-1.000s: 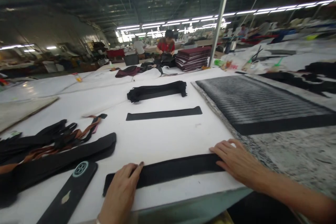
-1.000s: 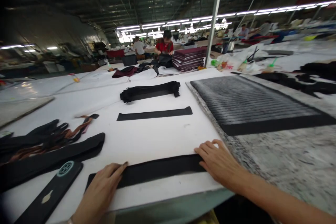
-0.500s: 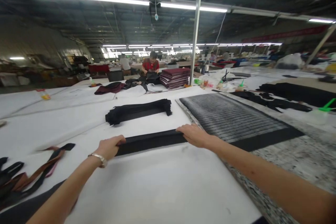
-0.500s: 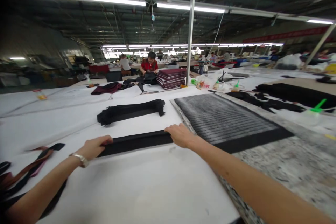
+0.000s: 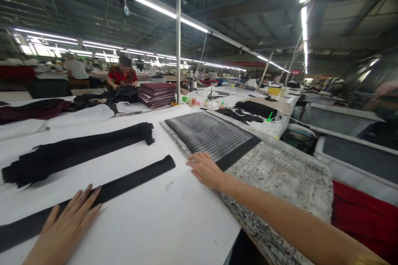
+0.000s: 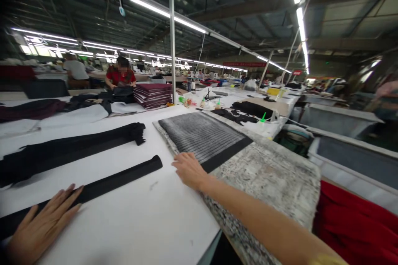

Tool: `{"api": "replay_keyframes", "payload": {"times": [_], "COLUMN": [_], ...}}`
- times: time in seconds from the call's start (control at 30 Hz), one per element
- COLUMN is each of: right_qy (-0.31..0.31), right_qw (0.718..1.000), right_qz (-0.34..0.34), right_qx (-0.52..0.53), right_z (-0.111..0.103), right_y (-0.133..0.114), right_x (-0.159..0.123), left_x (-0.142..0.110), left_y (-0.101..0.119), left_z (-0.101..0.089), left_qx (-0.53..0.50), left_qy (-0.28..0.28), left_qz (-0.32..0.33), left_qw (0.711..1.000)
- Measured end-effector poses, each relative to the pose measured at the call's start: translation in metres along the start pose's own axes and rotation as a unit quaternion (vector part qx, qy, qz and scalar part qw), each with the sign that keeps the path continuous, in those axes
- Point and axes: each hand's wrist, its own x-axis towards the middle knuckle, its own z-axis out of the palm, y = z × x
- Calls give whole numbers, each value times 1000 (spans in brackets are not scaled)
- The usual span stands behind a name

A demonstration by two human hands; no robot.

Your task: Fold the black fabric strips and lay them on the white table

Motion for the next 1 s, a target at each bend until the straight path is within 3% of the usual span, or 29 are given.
{"api": "replay_keyframes", "payload": {"times": [0.07,0.17,0.27,0.37,0.5,0.67,0.8,0.9,1.0], "right_qy": [-17,-46,-27,-7,29,99,60,59,52], "right_qw": [997,992,992,992,987,974,982,980,981], "right_qz": [72,114,118,119,118,117,123,137,127], "right_qx": [-19,-17,27,48,101,165,128,128,137], "right_z": [-6,-3,3,3,-7,-35,-42,-36,-35], "right_y": [26,52,59,59,64,67,66,64,64], "right_x": [-38,-73,-81,-81,-95,-120,-127,-126,-123], "left_x": [3,11,25,45,74,84,81,82,84], "left_y": [23,90,175,249,317,351,361,372,385], "left_z": [-8,-31,-54,-68,-72,-61,-63,-71,-82], "left_qx": [-16,-91,-172,-253,-293,-306,-343,-393,-465], "left_qy": [-1,-36,-80,-105,-100,-102,-107,-113,-123], "left_qz": [42,109,182,205,240,216,181,165,161], "left_qw": [999,989,965,940,920,921,915,898,862]}}
